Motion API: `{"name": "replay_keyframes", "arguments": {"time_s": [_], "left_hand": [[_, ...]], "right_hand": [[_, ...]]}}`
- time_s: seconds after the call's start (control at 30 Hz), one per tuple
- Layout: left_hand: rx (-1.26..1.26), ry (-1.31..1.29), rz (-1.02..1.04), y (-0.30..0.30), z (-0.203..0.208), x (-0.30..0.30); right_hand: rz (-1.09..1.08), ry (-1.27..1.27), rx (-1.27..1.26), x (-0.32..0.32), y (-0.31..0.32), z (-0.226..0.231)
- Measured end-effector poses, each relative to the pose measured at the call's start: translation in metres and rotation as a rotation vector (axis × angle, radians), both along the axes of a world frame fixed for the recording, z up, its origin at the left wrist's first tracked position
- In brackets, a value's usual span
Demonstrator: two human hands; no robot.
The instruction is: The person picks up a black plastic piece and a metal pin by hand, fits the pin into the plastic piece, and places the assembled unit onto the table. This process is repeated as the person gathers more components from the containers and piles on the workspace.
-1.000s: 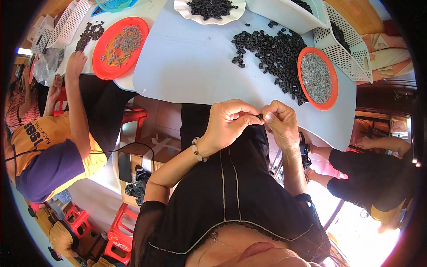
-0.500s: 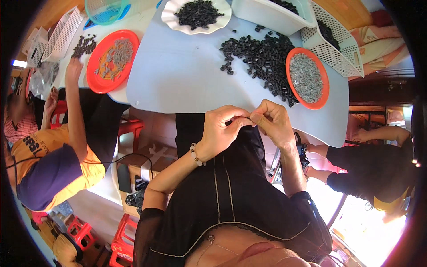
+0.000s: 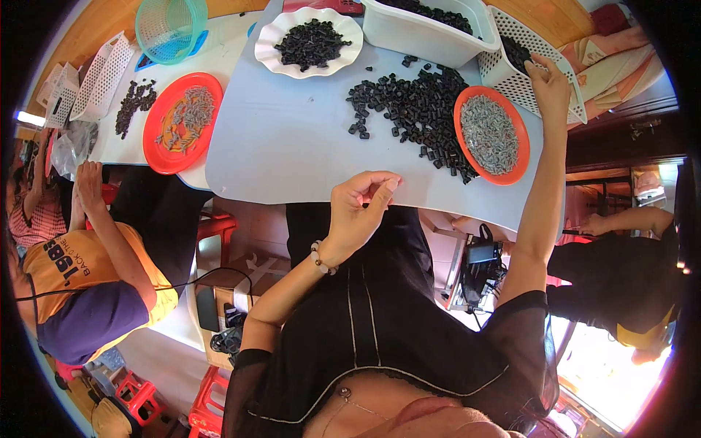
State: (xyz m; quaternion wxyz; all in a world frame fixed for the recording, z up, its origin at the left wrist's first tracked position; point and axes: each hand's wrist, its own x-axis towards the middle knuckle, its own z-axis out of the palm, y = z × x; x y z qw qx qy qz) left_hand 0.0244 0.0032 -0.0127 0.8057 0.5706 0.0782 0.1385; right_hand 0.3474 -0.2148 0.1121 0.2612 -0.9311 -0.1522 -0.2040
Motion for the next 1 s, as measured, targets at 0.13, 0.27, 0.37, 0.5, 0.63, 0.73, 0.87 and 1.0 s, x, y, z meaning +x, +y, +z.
{"name": "replay_keyframes", "arguments": {"time_s": [0.13, 0.27, 0.37, 0.5, 0.63, 0.73, 0.87, 1.0], "left_hand": [[-0.017, 0.042, 0.028, 0.000, 0.001, -0.006], [0.004, 0.044, 0.036, 0.003, -0.004, -0.010], [0.036, 0.053, 0.004, 0.003, -0.001, -0.010], [0.035, 0.079, 0.012, 0.001, 0.004, -0.011], [0.006, 0.111, 0.022, 0.008, 0.007, -0.014], [-0.124, 0.108, 0.097, 0.009, 0.016, -0.008], [-0.209, 0.097, 0.107, 0.010, 0.025, -0.003], [-0.222, 0.078, -0.071, 0.014, 0.018, -0.006]], "right_hand": [[0.220, -0.050, 0.074, -0.023, 0.021, -0.027], [0.571, 0.028, 0.013, -0.118, 0.079, -0.052], [0.668, -0.003, -0.051, -0.156, 0.101, -0.075], [0.569, -0.101, -0.105, -0.168, 0.116, -0.100], [0.564, -0.093, -0.131, -0.172, 0.119, -0.097], [0.612, -0.093, 0.015, -0.181, 0.114, -0.084], [0.855, 0.141, 0.153, -0.206, 0.101, -0.057], [0.910, 0.167, 0.150, -0.218, 0.090, -0.057]]}}
